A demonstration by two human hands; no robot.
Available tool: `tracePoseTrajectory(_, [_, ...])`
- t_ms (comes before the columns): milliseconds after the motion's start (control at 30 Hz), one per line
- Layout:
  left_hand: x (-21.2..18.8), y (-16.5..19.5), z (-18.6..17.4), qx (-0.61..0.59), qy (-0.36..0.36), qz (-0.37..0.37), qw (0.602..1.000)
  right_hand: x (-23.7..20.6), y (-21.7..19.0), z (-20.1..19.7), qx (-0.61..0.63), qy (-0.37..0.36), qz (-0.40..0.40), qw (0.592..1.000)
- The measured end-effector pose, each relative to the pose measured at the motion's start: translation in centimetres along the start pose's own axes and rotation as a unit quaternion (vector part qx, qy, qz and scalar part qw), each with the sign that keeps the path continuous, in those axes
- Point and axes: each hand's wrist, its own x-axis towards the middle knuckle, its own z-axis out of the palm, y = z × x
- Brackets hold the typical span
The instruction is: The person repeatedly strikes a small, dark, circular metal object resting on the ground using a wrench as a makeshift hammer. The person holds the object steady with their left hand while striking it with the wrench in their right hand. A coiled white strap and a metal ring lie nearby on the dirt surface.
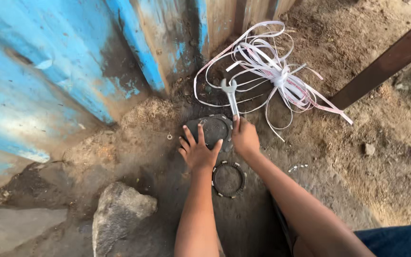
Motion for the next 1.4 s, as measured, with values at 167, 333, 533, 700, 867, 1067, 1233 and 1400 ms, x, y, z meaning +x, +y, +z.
tracePoseTrajectory(167, [-0.7,0.3,-1.0,0.004,-0.023,-0.004,1.000,1.3,-1.4,-0.3,-0.103,-0.093,0.031,0.990])
tracePoseTrajectory(333, [-0.3,0.2,-1.4,0.010,-0.041,-0.012,0.999,0.3,-1.5,-1.2,-0.225,-0.109,-0.033,0.968])
tracePoseTrajectory(533, [-0.3,0.6,-0.9,0.017,-0.049,-0.015,0.999,1.1,-1.7,-2.6,-0.062,0.005,0.047,0.997])
tracePoseTrajectory(700, [-0.6,0.4,-0.8,0.006,-0.022,-0.019,1.000,-0.6,-1.5,-1.5,-0.185,-0.117,0.007,0.976])
tracePoseTrajectory(867, [-1.0,-0.1,-0.8,0.006,-0.001,-0.002,1.000,-2.5,-1.2,-1.1,-0.057,-0.049,0.043,0.996])
tracePoseTrajectory(1067, [-0.3,0.6,-1.1,0.008,-0.015,-0.007,1.000,-1.7,-0.8,-1.2,-0.046,-0.105,0.033,0.993])
tracePoseTrajectory(1233, [-1.0,0.5,-0.9,0.014,-0.026,-0.018,0.999,-0.5,0.8,0.0,-0.176,-0.139,-0.008,0.975])
tracePoseTrajectory(1400, [-0.5,0.4,-1.6,0.022,-0.031,-0.024,0.999,0.2,1.1,0.2,-0.085,-0.136,0.001,0.987])
